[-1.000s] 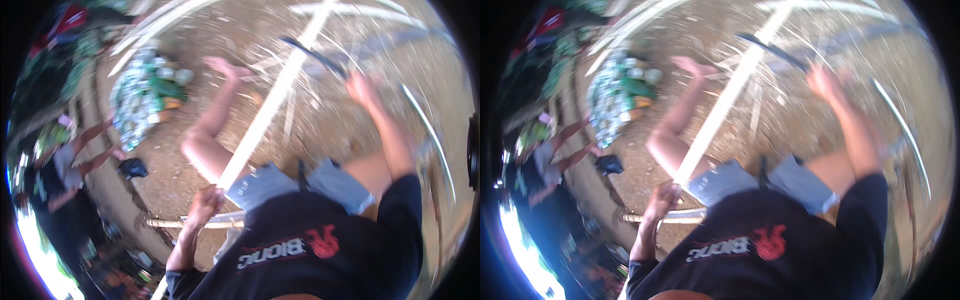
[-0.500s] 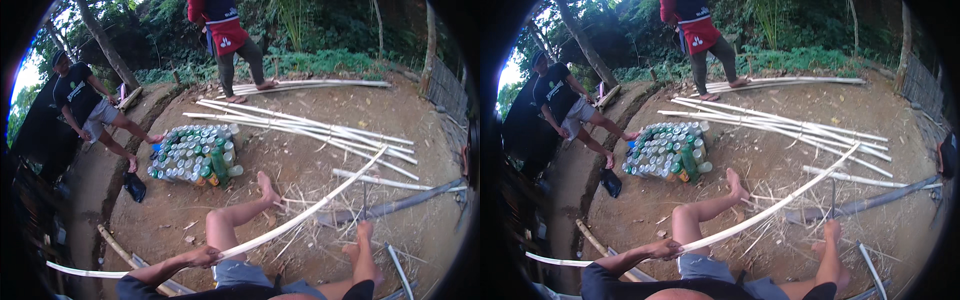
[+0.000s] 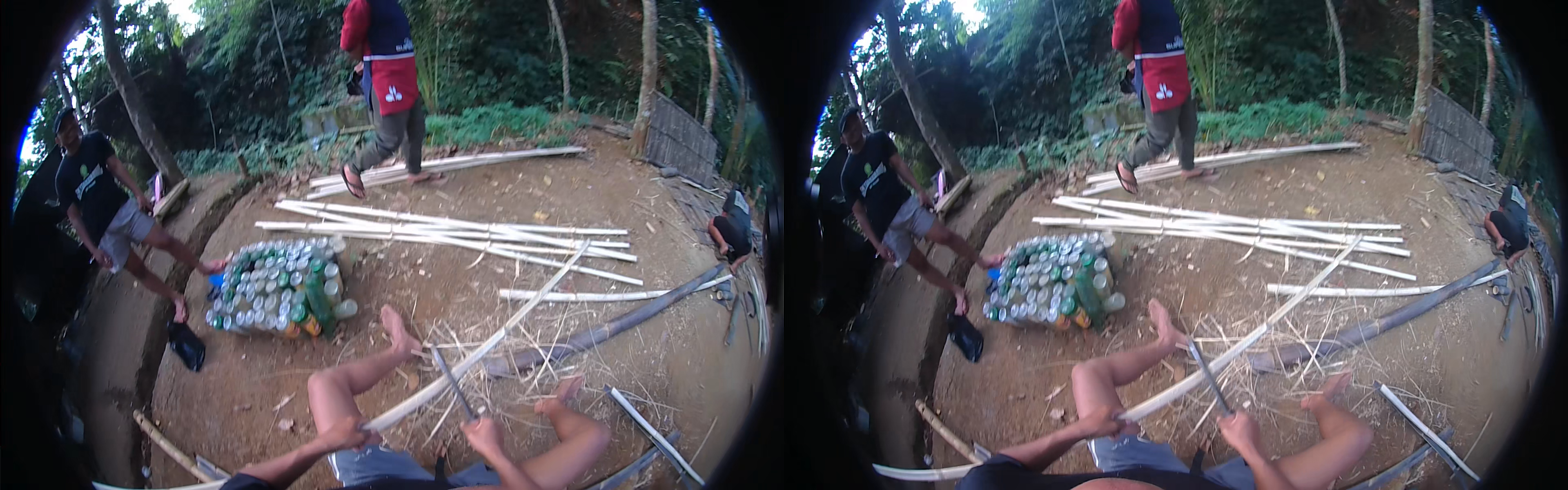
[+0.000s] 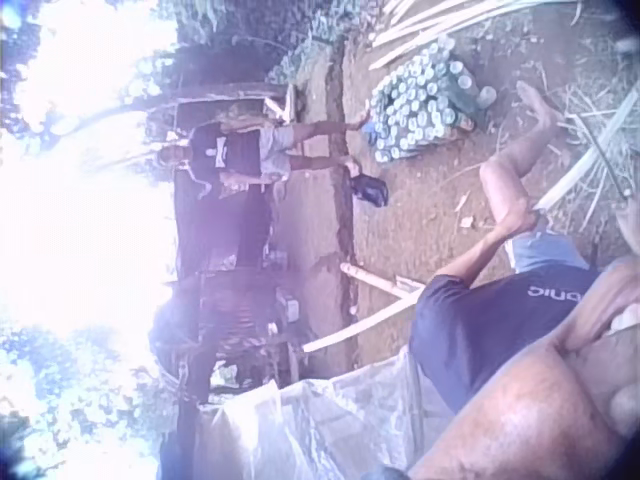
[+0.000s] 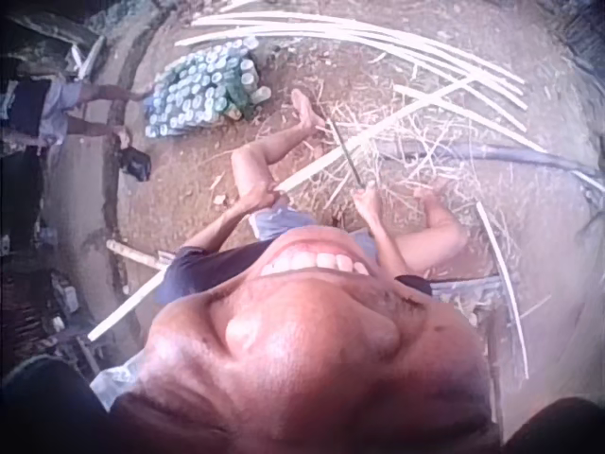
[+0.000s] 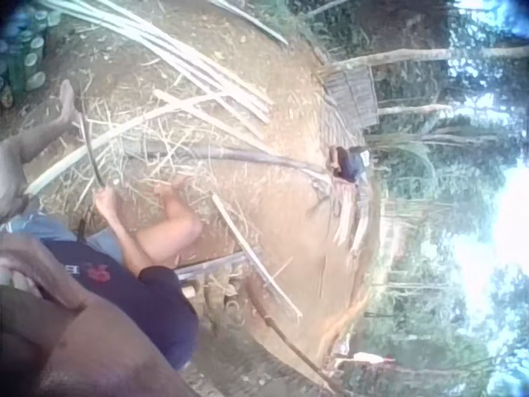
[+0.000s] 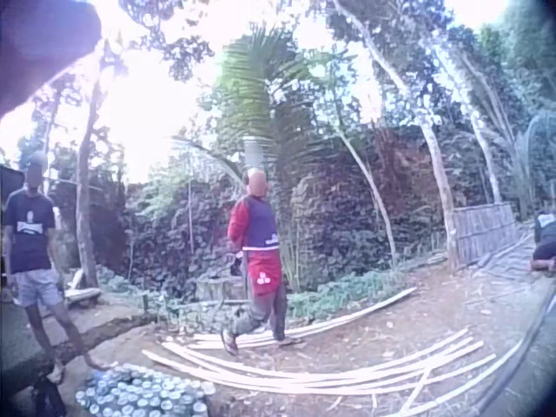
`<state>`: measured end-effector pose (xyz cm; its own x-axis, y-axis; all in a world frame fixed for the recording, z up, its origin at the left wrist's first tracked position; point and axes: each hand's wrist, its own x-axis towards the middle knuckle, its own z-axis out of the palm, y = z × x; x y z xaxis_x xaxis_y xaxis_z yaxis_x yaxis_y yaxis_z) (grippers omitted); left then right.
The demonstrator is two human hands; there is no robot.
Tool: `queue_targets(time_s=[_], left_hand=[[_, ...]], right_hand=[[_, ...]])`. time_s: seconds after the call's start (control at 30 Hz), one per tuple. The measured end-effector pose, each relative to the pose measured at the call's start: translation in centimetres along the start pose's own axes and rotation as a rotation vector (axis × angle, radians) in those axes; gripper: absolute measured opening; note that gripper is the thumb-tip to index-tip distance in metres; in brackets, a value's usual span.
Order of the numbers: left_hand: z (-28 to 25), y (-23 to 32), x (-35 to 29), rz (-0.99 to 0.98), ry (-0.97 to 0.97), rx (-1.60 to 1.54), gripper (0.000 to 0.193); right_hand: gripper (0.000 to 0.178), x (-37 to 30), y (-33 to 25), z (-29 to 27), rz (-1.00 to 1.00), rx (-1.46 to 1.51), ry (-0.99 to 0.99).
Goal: The person is using a blade to strip layers from a length of bamboo, repeatedly drawing the blade along the material to create thin strips.
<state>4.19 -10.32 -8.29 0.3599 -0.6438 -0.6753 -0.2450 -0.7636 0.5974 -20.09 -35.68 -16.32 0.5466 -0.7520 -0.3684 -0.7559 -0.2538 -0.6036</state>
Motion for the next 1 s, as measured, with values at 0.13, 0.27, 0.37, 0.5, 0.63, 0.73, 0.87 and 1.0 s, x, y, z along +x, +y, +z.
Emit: queue_targets(time_s=[0.13,0.27,0.37,0.5,0.63,0.73,0.87,1.0], left_hand=[[1.1,-1.9,-0.7,0.060,0.001,-0.123,0.022],[1.5,-0.5,-0.4,0.085,-0.055,-0.129,0.020],[-0.3,1.4,-0.4,0.299,-0.132,-0.049,0.020],[1.8,-6.8,0.3,0.278,0.074,-0.026,0.021],[2.8,4.1,-1.6,0.028,0.053,-0.165,0.028],[2.1,4.3,-2.9,0.001,0.085,-0.096,0.026],[1.2,4.9,-3.8,-0.037,0.151,-0.080,0.024],[0.7,5.1,-5.0,-0.009,0.169,0.002,0.025]], right_hand=[[0.037,-4.8,-3.6,0.0,-0.080,-0.038,-0.103],[0.036,-5.8,-3.2,0.5,-0.085,-0.088,-0.166],[0.041,-5.3,-3.2,-0.6,-0.080,-0.150,-0.202],[0.018,-4.2,-5.1,-0.7,-0.203,-0.258,-0.085],[0.017,-5.5,-2.1,-1.7,-0.281,-0.298,-0.088],[0.019,-0.2,1.0,-4.0,-0.281,-0.303,-0.064],[0.019,4.2,2.1,-5.5,-0.153,-0.212,-0.021],[0.020,0.6,0.5,-5.1,-0.486,-0.388,-0.186]])
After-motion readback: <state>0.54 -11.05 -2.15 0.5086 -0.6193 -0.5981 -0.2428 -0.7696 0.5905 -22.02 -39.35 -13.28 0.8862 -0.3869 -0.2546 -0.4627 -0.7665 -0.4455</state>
